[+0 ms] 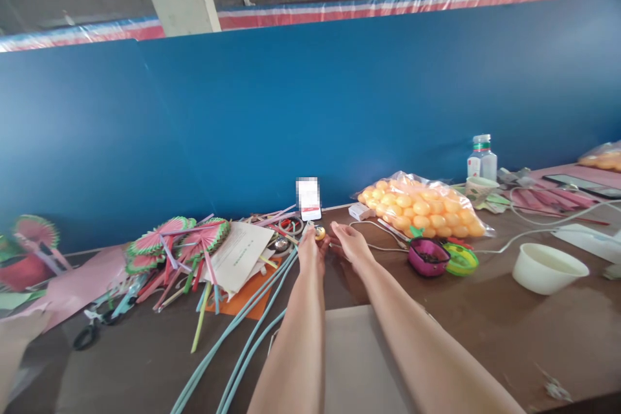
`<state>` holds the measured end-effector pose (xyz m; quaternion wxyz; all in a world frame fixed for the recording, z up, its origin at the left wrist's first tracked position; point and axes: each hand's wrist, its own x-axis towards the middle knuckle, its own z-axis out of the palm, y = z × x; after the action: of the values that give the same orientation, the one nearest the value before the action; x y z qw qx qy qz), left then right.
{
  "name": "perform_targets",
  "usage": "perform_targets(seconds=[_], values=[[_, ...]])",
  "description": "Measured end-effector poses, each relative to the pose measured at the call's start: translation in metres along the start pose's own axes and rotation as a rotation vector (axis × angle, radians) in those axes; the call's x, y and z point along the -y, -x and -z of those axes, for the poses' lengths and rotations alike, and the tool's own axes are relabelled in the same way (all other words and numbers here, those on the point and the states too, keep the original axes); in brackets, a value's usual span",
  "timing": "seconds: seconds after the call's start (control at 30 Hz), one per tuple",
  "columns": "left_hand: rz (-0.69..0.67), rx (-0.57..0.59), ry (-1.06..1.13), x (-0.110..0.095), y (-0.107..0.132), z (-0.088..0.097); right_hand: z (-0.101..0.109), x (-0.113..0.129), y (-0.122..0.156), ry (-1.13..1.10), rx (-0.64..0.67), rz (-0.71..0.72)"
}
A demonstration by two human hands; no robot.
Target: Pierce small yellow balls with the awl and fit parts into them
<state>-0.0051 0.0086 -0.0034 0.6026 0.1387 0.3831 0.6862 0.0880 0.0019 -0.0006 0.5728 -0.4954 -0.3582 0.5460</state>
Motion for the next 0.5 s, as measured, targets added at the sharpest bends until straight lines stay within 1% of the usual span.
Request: perform_targets(seconds=[0.1,0.23,0.33,0.37,0.43,0.5], values=[[0.010,-0.067,0.018,0.000,-0.005,0.002,0.002,-0.001,-0.004,0.001,-0.067,-0.009],[0.018,-0.086,0.039,-0.001,-0.005,0.001,-0.001,-0.003,-0.005,0.069,-0.081,0.026],[0.007,-0.088,0.050,-0.003,-0.002,-0.001,-0.004,-0.001,-0.004,0.148,-0.107,-0.010],[0.006,-0.081,0.047,-0.004,-0.002,-0.001,-0.003,0.001,-0.004,0.195,-0.105,-0.016],[0.026,-0.091,0.041,-0.005,-0.001,-0.001,0.002,0.012,-0.004,0.385,-0.078,0.015],[0.037,-0.071,0.046,-0.005,0.000,-0.001,0.014,0.029,-0.002,0.644,-0.018,0.109]])
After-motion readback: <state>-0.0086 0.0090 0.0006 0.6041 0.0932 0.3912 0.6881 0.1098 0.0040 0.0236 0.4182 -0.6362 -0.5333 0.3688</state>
